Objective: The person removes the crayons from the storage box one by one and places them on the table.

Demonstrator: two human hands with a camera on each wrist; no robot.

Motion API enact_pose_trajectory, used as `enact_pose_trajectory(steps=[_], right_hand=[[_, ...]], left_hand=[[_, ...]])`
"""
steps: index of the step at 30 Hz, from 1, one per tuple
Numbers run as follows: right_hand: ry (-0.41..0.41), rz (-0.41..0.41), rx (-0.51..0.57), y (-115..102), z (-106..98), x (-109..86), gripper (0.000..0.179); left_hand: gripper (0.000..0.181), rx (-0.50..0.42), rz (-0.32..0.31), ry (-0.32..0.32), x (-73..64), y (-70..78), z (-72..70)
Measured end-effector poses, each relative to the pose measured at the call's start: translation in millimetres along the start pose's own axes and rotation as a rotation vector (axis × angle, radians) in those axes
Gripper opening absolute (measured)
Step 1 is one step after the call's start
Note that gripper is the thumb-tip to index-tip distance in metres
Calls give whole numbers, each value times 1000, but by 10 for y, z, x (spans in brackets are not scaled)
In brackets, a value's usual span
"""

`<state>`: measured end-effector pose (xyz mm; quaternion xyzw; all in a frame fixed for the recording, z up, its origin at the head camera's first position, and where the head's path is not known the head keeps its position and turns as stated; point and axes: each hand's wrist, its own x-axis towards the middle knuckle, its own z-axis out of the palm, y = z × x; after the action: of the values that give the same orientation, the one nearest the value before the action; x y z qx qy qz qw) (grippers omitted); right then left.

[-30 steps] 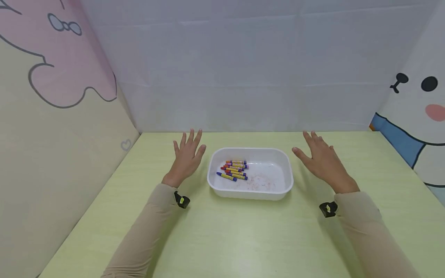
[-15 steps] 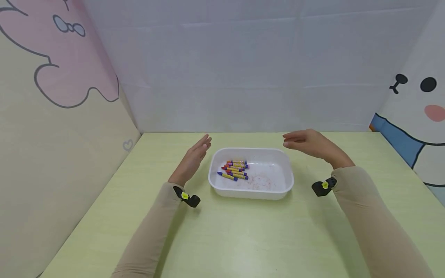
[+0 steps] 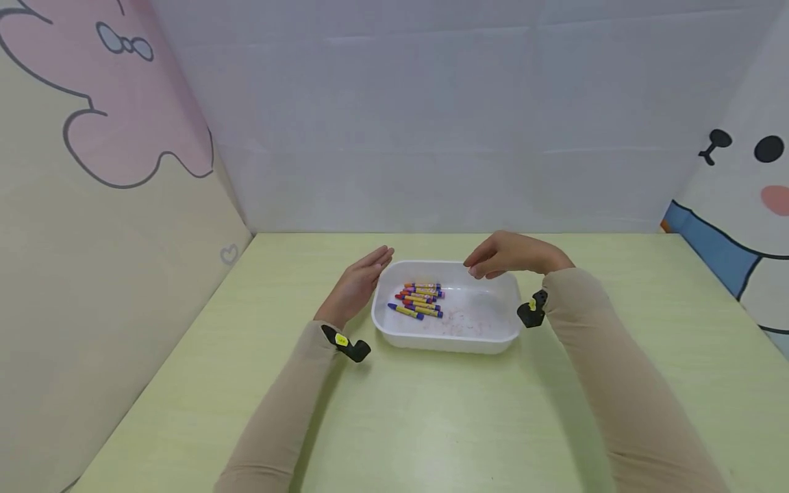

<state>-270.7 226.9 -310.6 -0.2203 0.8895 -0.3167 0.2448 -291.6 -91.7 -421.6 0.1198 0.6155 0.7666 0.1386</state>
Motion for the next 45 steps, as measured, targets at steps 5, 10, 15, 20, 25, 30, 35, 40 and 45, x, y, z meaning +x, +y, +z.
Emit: enact_pose_trajectory(steps=[5,10,15,20,25,30,35,40,45], right_hand=[[-54,10,47,-29,80,188,39],[-76,9,24,-55,209,375,38],[-70,-35,-47,-74,338,529,33],[-48,-30,-126,-103,433,609,29],[-29,-12,-190,-115,501,646,27],[9,-23,-211,-103,556,665,25],[28,-19,-234,-91,611,683,26],[31,-13,-246,-103,645,688,24],[45,-6,-244,-134,693,695,18]], left_hand=[[47,27,-35,-5,45,-30,43],[44,10,-68,16,82,-59,55],[40,-10,-78,29,107,-85,67],[42,5,-96,32,105,-107,80],[44,3,-105,42,88,-119,92],[44,-17,-103,49,78,-123,106],[45,-32,-110,52,73,-130,122],[46,-31,-104,47,55,-134,135],[46,-30,-107,52,37,-136,131]])
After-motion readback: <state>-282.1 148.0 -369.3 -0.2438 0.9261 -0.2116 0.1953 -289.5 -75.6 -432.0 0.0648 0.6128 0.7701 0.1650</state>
